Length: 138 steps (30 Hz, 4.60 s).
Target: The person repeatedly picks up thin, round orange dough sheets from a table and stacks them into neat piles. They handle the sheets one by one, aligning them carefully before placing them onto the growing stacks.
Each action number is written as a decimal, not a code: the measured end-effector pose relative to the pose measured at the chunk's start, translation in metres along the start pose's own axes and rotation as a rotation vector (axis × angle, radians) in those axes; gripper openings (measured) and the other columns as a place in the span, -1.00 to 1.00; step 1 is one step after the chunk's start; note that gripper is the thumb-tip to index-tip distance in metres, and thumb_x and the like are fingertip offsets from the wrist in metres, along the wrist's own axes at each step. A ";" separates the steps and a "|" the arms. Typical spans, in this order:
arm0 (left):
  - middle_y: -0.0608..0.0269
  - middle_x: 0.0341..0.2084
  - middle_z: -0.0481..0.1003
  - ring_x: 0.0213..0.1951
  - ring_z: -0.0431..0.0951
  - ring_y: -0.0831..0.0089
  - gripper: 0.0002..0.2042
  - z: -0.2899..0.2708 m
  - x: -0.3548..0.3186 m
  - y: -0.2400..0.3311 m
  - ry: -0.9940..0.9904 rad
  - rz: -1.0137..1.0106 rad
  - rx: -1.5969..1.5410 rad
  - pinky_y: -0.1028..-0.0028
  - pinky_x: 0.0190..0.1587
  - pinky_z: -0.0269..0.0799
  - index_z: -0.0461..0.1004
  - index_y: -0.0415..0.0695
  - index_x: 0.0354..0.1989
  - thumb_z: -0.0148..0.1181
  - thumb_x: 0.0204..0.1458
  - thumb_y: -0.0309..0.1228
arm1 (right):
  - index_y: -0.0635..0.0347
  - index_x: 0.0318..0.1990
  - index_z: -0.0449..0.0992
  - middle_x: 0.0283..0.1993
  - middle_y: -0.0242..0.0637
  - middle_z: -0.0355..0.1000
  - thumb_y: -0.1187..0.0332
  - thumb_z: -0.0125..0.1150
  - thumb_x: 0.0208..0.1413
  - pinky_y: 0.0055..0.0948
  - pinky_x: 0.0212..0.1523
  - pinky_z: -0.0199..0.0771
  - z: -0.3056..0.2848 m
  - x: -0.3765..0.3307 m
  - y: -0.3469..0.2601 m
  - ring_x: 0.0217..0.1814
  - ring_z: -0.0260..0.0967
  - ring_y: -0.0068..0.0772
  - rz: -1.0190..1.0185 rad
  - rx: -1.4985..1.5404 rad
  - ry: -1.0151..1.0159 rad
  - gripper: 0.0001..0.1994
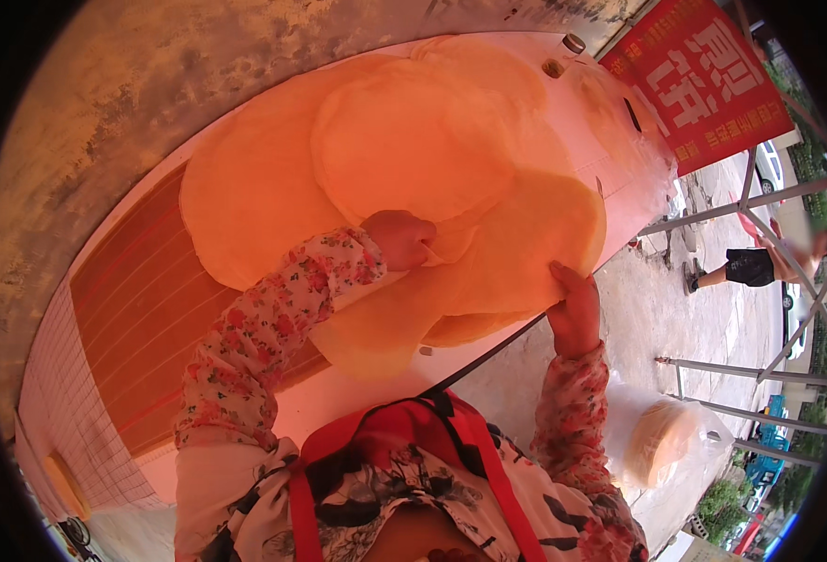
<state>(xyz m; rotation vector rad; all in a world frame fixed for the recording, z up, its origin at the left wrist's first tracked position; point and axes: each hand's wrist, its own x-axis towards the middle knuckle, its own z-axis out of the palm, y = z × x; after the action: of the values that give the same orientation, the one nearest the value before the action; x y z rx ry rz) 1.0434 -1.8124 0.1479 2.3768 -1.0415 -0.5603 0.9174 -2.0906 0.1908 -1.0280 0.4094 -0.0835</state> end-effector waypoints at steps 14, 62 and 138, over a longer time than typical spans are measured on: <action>0.15 -0.17 0.39 -0.13 0.42 0.09 -0.52 0.103 -0.087 0.054 0.288 -0.009 -0.073 0.19 -0.18 0.42 0.28 -0.09 0.03 0.21 -0.12 -0.30 | 0.41 0.09 0.27 0.05 -0.05 0.37 0.54 0.03 0.08 -0.23 0.05 0.45 -0.040 0.011 -0.037 0.05 0.38 -0.14 0.070 0.104 -0.020 -0.62; 0.07 -0.42 0.53 -0.41 0.55 0.27 -0.79 -0.190 0.080 0.119 0.173 -0.041 -1.507 0.33 -0.25 0.47 0.44 -0.30 -0.28 -0.04 0.11 -0.39 | 0.26 0.18 0.22 0.17 -0.15 0.27 0.39 0.03 0.20 -0.26 0.21 0.26 -0.048 0.065 0.006 0.24 0.21 -0.24 -0.426 -0.207 -0.326 -0.60; 0.18 0.38 -0.20 0.38 -0.20 0.09 -0.18 0.098 -0.064 -0.134 0.285 -0.355 0.620 -0.06 0.31 -0.25 -0.05 0.10 0.35 0.09 -0.08 0.11 | 0.28 -0.14 0.47 0.04 -0.09 0.23 0.50 0.14 -0.12 -0.18 -0.11 0.47 0.006 0.091 0.153 0.12 0.23 -0.05 -0.484 -1.907 -0.474 -0.70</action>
<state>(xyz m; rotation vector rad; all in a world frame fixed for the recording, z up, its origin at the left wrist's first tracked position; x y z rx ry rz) 1.0261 -1.7099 0.0032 3.0996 -0.7353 0.0130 0.9846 -2.0300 0.0376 -2.9269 -0.3951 0.1749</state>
